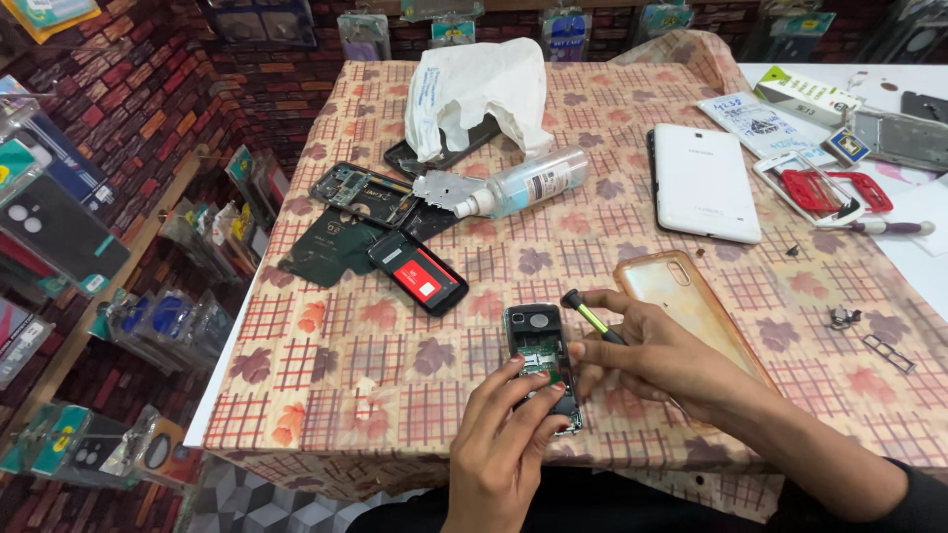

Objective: The person disassembles a black mobile phone using a screwdriver, removes the back cover and internal components, and places them on the table. The person then reassembles the phone by reinserting the components and securing the back cover.

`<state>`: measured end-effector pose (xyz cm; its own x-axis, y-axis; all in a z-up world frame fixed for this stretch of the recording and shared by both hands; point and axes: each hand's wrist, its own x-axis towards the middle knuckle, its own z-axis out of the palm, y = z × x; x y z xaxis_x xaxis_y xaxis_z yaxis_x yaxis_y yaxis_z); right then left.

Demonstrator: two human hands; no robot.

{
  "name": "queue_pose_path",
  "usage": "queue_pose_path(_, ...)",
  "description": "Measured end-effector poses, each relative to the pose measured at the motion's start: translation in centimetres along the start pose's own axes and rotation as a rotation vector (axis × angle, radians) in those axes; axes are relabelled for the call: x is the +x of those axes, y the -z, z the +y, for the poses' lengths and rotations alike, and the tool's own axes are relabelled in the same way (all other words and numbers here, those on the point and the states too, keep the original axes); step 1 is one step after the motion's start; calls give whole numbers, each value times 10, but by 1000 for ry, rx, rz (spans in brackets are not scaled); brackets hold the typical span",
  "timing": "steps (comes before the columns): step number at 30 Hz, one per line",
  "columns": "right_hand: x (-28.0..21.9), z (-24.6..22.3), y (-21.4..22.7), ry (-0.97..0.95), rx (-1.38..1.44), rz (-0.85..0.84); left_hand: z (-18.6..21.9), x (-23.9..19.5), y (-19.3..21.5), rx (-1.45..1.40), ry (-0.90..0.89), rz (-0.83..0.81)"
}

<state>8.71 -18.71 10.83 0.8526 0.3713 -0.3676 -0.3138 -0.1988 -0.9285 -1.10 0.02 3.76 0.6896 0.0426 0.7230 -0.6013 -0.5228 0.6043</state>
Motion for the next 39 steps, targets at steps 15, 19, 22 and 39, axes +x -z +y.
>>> queue_pose_path(15, 11, 10, 0, 31, 186, -38, 2, -1, 2, 94, -126, 62)
queue_pose_path(19, 13, 6, 11, -14, 218, 5, 0, -4, -6, 164, 52, 58)
queue_pose_path(22, 10, 6, 23, -3, 246, -25, -3, -7, -10, 299, 44, 32)
queue_pose_path(39, -11, 39, 44, 249, 118, -167, 5, -4, -8, 178, 156, 6)
